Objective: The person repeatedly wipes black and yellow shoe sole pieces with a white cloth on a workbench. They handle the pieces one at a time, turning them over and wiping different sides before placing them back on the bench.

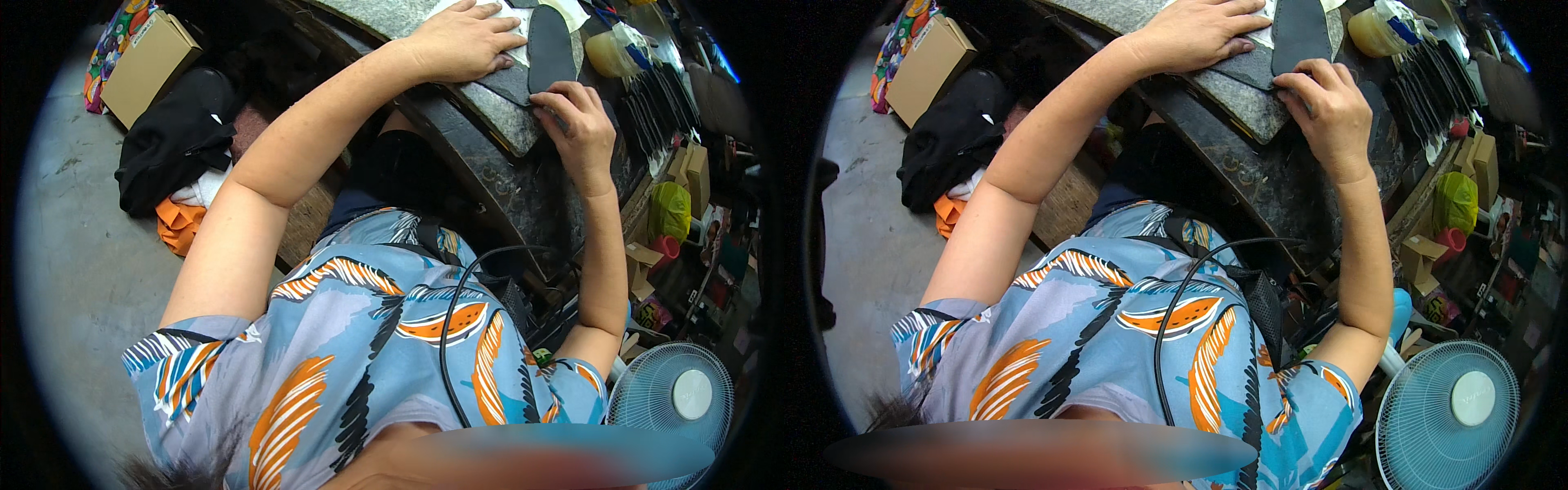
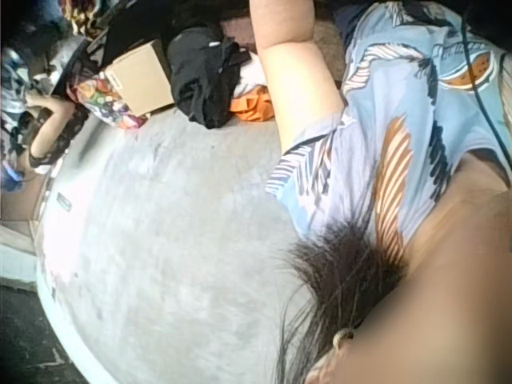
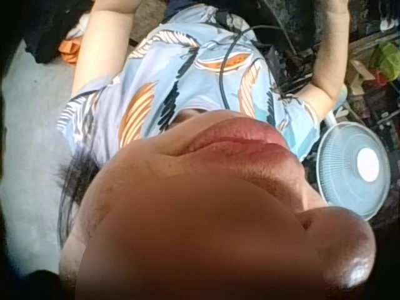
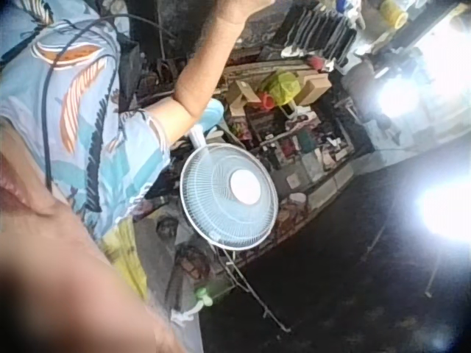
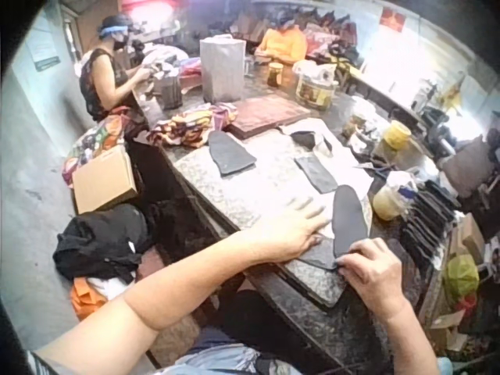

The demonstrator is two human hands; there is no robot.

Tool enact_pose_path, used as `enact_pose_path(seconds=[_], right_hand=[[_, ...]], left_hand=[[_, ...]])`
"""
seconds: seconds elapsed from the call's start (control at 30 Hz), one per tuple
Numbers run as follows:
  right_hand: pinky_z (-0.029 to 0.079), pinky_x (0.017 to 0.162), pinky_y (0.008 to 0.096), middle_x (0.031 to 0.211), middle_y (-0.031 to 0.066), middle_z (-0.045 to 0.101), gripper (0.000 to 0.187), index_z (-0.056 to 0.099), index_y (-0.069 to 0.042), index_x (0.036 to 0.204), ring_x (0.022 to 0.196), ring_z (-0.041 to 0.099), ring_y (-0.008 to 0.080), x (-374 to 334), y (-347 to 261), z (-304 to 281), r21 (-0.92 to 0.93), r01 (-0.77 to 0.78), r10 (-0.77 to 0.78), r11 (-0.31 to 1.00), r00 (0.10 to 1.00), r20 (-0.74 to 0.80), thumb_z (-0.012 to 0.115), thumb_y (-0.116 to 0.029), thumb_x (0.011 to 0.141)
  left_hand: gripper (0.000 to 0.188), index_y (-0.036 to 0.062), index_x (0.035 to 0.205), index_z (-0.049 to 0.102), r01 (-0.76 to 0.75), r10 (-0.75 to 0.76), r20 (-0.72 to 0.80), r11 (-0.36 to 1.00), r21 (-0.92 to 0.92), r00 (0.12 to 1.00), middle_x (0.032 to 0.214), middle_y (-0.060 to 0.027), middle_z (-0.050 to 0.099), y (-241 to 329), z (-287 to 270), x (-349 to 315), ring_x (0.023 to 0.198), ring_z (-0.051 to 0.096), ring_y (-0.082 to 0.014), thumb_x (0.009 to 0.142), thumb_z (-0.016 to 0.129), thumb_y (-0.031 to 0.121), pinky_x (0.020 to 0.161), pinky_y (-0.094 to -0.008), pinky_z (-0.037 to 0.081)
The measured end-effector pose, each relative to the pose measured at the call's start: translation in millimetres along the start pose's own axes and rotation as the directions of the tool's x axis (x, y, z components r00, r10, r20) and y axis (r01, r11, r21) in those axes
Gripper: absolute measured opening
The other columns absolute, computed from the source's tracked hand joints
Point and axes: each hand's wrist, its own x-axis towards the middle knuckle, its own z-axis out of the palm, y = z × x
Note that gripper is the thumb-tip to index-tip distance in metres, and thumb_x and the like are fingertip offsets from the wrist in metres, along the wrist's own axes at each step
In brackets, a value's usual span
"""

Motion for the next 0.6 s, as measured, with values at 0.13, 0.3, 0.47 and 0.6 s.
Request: enact_pose_path(seconds=[0.13,0.3,0.47,0.6], right_hand=[[0.051,0.068,0.0320,0.088,-0.0002,0.063,0.012,0.066,-0.011,0.085,0.080,0.063,0.0201,-7.8,-9.0,6.9,-0.061,0.044,-0.050,0.997,0.994,-0.100,0.072,-0.007,0.076],[0.051,0.070,0.0295,0.087,0.0035,0.065,0.009,0.066,-0.006,0.090,0.078,0.064,0.0157,-17.7,1.3,3.1,0.270,-0.056,0.063,0.961,0.998,-0.020,0.070,-0.004,0.081],[0.049,0.075,0.0221,0.094,0.0017,0.067,0.020,0.067,-0.002,0.108,0.084,0.062,0.0079,2.1,43.6,-10.8,0.714,-0.409,0.507,0.569,0.858,0.087,0.065,-0.016,0.094],[0.051,0.082,0.0339,0.101,0.0094,0.069,0.049,0.065,-0.006,0.122,0.091,0.066,0.0233,25.6,68.0,11.3,0.176,-0.512,0.508,0.841,0.858,0.072,0.071,-0.040,0.087]], left_hand=[[0.047,0.0063,0.135,0.049,-0.012,0.013,-0.036,0.999,0.033,0.999,0.139,-0.0204,0.046,4.1,-4.5,0.2,0.127,0.043,-0.0427,0.093,0.056,0.027,0.110,-0.0520,0.033],[0.044,0.0151,0.135,0.053,0.026,-0.007,-0.071,0.964,0.266,0.997,0.145,-0.0120,0.046,2.9,6.6,-0.8,0.134,0.042,-0.0341,0.096,0.053,0.036,0.112,-0.0493,0.031],[0.043,0.0199,0.135,0.056,0.037,-0.002,-0.114,0.951,0.307,0.994,0.147,-0.0070,0.047,-2.0,16.8,2.5,0.138,0.040,-0.0297,0.098,0.050,0.042,0.114,-0.0479,0.030],[0.042,0.0196,0.129,0.060,0.060,-0.031,-0.207,0.989,0.137,0.978,0.139,-0.0059,0.055,-7.5,7.9,2.4,0.128,0.049,-0.0255,0.093,0.060,0.040,0.107,-0.0501,0.035]])
